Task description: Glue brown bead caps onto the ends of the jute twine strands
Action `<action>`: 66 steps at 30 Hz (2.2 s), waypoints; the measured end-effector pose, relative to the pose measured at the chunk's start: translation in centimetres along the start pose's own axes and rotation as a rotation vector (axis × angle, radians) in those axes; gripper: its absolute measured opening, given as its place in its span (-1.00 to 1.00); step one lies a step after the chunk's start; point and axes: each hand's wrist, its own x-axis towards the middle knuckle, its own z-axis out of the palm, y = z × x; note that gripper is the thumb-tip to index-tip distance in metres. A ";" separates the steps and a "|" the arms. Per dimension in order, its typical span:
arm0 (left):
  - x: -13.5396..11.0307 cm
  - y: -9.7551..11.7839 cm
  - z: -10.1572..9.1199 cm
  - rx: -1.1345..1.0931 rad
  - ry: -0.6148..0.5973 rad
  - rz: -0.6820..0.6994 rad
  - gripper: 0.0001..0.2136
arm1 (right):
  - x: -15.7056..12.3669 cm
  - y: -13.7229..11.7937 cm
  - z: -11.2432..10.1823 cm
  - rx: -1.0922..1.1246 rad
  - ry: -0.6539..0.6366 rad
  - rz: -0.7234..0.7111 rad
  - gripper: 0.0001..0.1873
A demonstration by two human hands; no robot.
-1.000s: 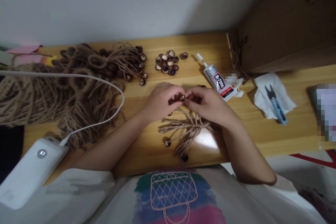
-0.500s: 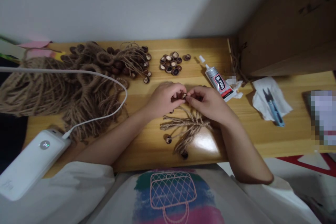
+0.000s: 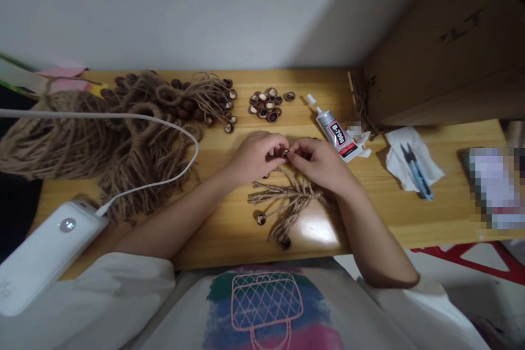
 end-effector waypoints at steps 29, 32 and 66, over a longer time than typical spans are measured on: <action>-0.3 0.2 0.3 -0.055 -0.010 -0.081 -0.82 | 0.2 0.1 0.8 -0.098 0.060 0.004 -0.89; -0.4 0.2 0.4 -0.076 -0.012 -0.087 -0.83 | 0.2 0.1 0.9 -0.093 0.065 0.015 -0.88; -0.3 0.1 0.3 0.007 -0.021 -0.047 -0.84 | 0.6 1.2 1.1 -0.047 0.035 0.013 -0.81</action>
